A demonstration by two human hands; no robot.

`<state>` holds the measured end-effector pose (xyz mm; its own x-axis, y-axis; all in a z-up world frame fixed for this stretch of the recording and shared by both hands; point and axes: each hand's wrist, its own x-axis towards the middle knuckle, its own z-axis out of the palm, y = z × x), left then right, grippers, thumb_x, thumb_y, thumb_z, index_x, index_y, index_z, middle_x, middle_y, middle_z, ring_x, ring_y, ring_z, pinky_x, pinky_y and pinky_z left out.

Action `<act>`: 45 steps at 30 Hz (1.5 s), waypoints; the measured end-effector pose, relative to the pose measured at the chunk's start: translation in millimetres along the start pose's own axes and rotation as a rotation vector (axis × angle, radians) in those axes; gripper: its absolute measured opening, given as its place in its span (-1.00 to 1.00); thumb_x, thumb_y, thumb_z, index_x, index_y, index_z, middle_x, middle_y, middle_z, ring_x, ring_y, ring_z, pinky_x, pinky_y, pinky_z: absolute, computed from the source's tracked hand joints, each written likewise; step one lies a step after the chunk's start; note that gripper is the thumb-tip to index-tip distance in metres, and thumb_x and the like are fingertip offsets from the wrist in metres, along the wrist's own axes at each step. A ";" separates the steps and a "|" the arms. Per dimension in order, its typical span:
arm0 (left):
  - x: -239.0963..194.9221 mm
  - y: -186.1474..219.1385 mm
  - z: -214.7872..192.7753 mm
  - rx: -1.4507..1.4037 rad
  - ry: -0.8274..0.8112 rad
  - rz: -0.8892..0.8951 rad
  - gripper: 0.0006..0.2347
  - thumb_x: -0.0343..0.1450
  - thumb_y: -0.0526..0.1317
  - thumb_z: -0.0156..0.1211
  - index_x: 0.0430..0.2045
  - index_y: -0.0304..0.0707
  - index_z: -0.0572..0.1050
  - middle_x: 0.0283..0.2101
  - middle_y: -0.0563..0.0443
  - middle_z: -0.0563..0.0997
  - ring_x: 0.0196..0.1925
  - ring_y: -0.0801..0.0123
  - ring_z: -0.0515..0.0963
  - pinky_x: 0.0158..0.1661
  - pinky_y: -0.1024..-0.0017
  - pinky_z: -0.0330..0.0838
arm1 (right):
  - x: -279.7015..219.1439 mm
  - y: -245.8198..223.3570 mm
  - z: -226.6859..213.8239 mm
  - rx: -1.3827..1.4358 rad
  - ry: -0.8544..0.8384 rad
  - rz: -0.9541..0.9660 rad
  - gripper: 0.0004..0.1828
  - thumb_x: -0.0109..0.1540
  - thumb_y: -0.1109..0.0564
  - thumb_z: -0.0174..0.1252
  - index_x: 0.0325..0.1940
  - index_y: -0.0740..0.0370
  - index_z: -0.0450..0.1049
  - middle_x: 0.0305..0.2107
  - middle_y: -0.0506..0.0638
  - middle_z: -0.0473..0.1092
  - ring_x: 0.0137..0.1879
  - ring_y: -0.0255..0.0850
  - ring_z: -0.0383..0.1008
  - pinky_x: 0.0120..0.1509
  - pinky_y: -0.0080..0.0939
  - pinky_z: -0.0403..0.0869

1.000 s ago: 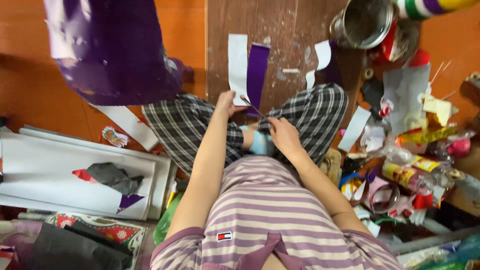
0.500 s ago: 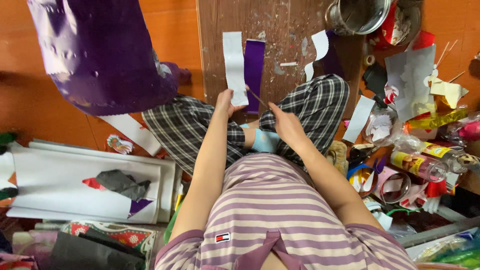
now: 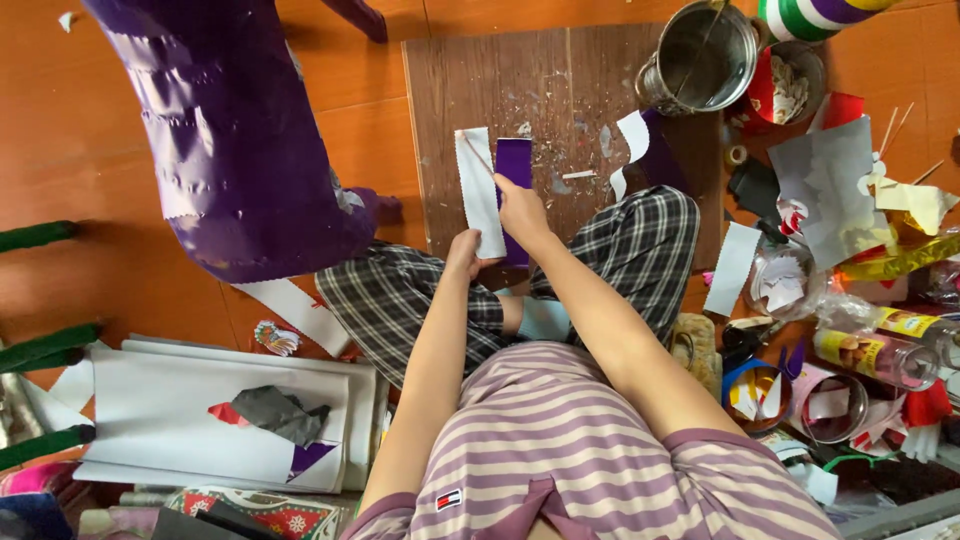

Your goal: Decorating a large animal figure by applying purple paper strips and tape.

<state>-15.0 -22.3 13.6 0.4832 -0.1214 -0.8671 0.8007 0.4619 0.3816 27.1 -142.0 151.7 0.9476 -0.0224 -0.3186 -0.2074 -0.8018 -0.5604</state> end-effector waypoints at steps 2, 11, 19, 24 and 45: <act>-4.1 0.9 2.6 0.071 0.027 0.021 -0.47 0.39 -0.27 -0.01 0.27 -0.51 0.06 0.23 -0.61 0.11 0.18 -0.54 0.26 -0.24 -0.44 0.42 | -2.7 19.6 4.1 -0.001 0.018 0.019 -0.50 0.28 0.17 -0.17 0.29 -0.12 0.32 -0.34 0.41 0.48 -0.12 0.33 0.51 -0.03 0.26 0.48; 2.0 -6.1 -19.7 0.884 0.204 0.351 -0.55 0.40 -0.16 0.07 0.17 -0.24 0.17 -0.04 -0.47 0.50 0.03 -0.23 0.53 -0.25 -0.02 0.57 | 3.8 61.4 16.5 -0.245 0.035 -0.043 -0.45 0.28 0.22 -0.13 0.37 -0.09 0.26 -0.31 0.34 0.49 -0.18 0.22 0.56 -0.12 0.16 0.55; 0.7 -19.3 -33.4 1.139 0.111 0.577 -0.61 0.26 -0.43 -0.04 -0.07 -0.08 0.54 -0.09 -0.19 0.62 0.07 -0.02 0.55 0.09 0.12 0.43 | -46.5 49.3 14.9 -0.202 -0.015 -0.135 -0.42 0.26 0.31 -0.12 0.36 -0.01 0.29 -0.30 0.23 0.48 -0.18 0.12 0.57 -0.15 0.08 0.57; -16.0 -5.9 -18.8 1.083 0.176 0.850 -0.74 0.26 -0.49 0.07 -0.27 -0.25 0.62 -0.28 -0.23 0.66 -0.11 -0.04 0.62 -0.08 0.13 0.51 | -50.6 86.8 -51.7 0.190 -0.011 0.053 -0.47 0.24 0.24 -0.07 0.29 -0.06 0.36 -0.13 0.20 0.50 0.11 0.15 0.44 0.19 0.13 0.43; -218.9 179.8 91.1 1.202 0.155 1.790 -0.78 0.21 -0.31 0.32 -0.38 0.14 0.53 -0.44 0.24 0.52 -0.31 0.38 0.58 -0.22 0.44 0.48 | 0.7 -31.8 -175.3 0.303 0.048 -0.867 -0.44 0.06 0.06 0.34 0.15 0.11 0.44 0.09 0.32 0.34 0.23 0.34 0.29 0.31 0.19 0.27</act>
<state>55.4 7.3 301.1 0.7966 -0.2219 0.5624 -0.5456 -0.6645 0.5106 76.9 -221.2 303.4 0.8089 0.4832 0.3349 0.5319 -0.3589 -0.7670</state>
